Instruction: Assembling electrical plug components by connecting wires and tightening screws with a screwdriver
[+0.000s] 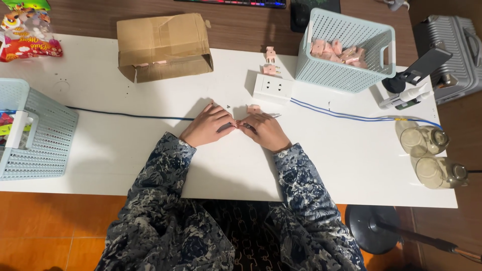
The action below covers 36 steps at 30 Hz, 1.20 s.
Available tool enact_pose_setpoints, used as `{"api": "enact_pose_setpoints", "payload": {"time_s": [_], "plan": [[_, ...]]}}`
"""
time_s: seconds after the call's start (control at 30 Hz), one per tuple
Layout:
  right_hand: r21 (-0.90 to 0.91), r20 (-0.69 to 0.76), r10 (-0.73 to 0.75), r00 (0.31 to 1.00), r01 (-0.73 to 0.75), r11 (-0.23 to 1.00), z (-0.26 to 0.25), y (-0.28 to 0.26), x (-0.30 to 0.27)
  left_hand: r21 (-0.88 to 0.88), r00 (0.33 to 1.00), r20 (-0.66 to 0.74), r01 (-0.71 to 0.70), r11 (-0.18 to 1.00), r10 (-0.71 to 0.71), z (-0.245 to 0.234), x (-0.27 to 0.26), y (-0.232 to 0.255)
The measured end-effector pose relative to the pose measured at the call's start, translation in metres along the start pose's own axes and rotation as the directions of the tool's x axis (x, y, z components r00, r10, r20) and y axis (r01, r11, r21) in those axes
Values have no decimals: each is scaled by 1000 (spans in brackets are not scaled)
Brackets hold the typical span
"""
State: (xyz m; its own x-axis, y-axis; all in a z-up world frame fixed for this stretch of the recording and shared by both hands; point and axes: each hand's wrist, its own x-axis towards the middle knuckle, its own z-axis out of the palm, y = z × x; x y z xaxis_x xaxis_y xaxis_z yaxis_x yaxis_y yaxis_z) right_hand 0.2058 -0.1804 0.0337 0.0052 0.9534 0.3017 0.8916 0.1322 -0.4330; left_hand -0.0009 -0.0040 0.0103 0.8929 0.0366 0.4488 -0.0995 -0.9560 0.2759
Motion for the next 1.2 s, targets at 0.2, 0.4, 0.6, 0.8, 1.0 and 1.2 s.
{"api": "enact_pose_setpoints", "payload": {"time_s": [0.2,0.4,0.6,0.8,1.0,1.2], "plan": [[-11,-19,-7,1000,7,1000,-9,-12,-1,0,1000,-10,1,1000,-1,8,-3,-5],[-55,-29,-12,999,11,998,7,9,-5,-6,1000,13,-3,1000,3,4,-2,-4],[8,-17,-41,999,41,999,5,4,-6,-19,1000,21,-2,1000,2,1,-2,-2],[-33,-31,-36,999,35,999,7,9,-5,13,1000,6,-21,1000,21,6,-3,-7],[-33,-10,5,1000,-6,999,19,19,-8,-27,1000,19,-1,1000,1,6,-3,-5],[-3,16,5,1000,-5,1000,4,1,-4,-1,1000,17,-5,1000,5,1,-2,-2]]}}
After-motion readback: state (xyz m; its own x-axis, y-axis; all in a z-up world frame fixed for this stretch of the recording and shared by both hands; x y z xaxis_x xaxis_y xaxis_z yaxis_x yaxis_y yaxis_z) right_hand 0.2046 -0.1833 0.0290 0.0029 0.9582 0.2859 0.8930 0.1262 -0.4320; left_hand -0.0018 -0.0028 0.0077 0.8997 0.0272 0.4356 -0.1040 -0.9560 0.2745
